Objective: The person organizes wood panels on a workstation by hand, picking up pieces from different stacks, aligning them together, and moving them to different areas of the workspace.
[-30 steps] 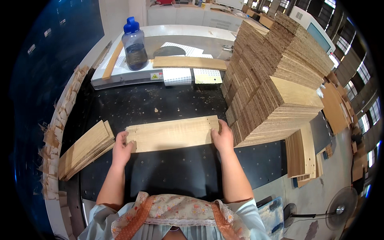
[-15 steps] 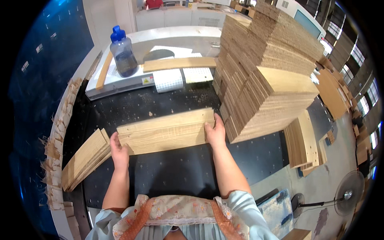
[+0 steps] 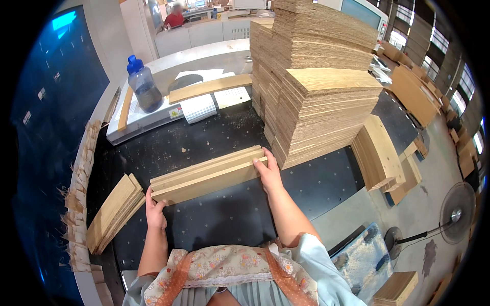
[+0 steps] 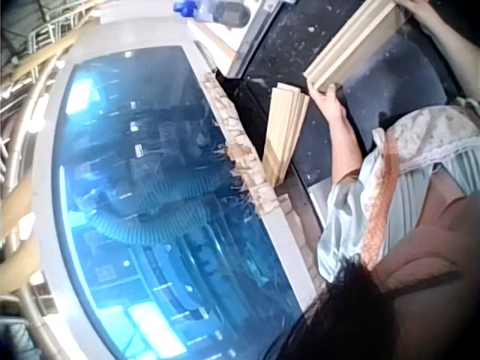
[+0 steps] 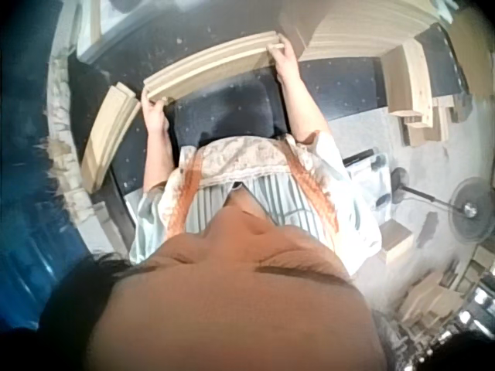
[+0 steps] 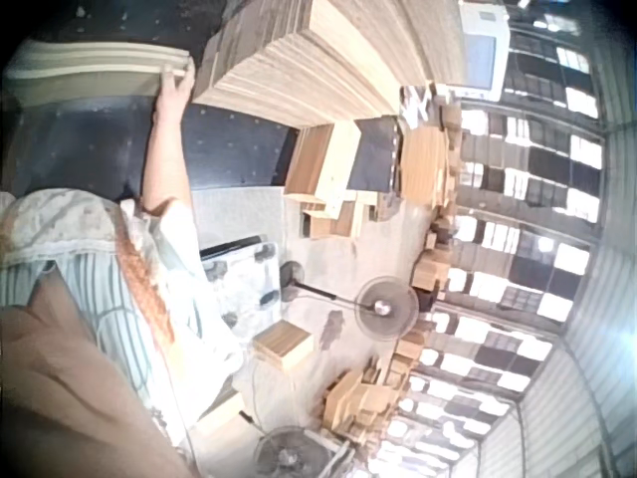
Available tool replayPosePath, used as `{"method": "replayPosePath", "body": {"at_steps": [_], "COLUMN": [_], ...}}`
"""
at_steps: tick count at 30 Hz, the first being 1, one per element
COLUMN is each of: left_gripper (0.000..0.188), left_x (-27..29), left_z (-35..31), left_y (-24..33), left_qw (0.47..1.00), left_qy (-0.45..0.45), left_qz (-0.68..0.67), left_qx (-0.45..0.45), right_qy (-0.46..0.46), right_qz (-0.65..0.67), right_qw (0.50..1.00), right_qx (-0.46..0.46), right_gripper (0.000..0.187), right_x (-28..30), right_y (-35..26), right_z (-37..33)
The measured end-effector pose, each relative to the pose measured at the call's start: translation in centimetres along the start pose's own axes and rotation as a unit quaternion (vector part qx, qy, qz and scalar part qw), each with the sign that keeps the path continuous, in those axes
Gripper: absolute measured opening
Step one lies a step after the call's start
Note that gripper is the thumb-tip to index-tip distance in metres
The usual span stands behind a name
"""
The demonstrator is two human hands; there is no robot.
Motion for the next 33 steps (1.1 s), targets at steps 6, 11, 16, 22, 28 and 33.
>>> {"method": "replayPosePath", "body": {"at_steps": [6, 11, 16, 22, 28, 33], "left_gripper": [0.073, 0.068, 0.047, 0.048, 0.052, 0.055], "left_x": [-1.4, -0.2, 2.7, 2.3, 1.5, 2.6], "left_z": [-4.3, -6.9, -6.5, -5.7, -6.8, -8.2], "left_y": [3.2, 3.2, 0.9, 0.8, 1.3, 1.5], "left_qw": [0.995, 0.997, 0.997, 0.996, 0.998, 0.998], "left_qy": [-0.016, -0.036, 0.07, 0.07, 0.061, 0.051], "left_qz": [-0.031, -0.013, -0.033, 0.016, 0.018, 0.03], "left_qx": [-0.097, -0.072, -0.029, 0.05, 0.028, 0.038], "right_qy": [0.04, 0.031, 0.057, -0.013, -0.01, -0.039], "right_qz": [0.061, 0.047, 0.007, -0.01, 0.005, 0.048], "right_qw": [0.995, 0.997, 0.998, 0.999, 1.0, 0.998], "right_qx": [0.07, 0.057, 0.001, -0.044, -0.008, -0.025], "right_gripper": [0.051, 0.041, 0.04, 0.047, 0.054, 0.06], "right_x": [1.0, 2.7, 3.7, 3.7, 3.9, 3.5], "right_y": [-4.1, -2.6, -1.5, -1.6, -1.3, -2.9], "right_z": [-4.1, -6.9, -7.2, -7.2, -8.1, -9.7]}}
Point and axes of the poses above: each hand's wrist, its own z-axis towards the middle knuckle, its own x-axis out of the back of the hand, y = z × x, the point moved 10 cm from there along z, towards the middle knuckle, and after that the axes turned 15 degrees about -z, right-handed, at the moved point
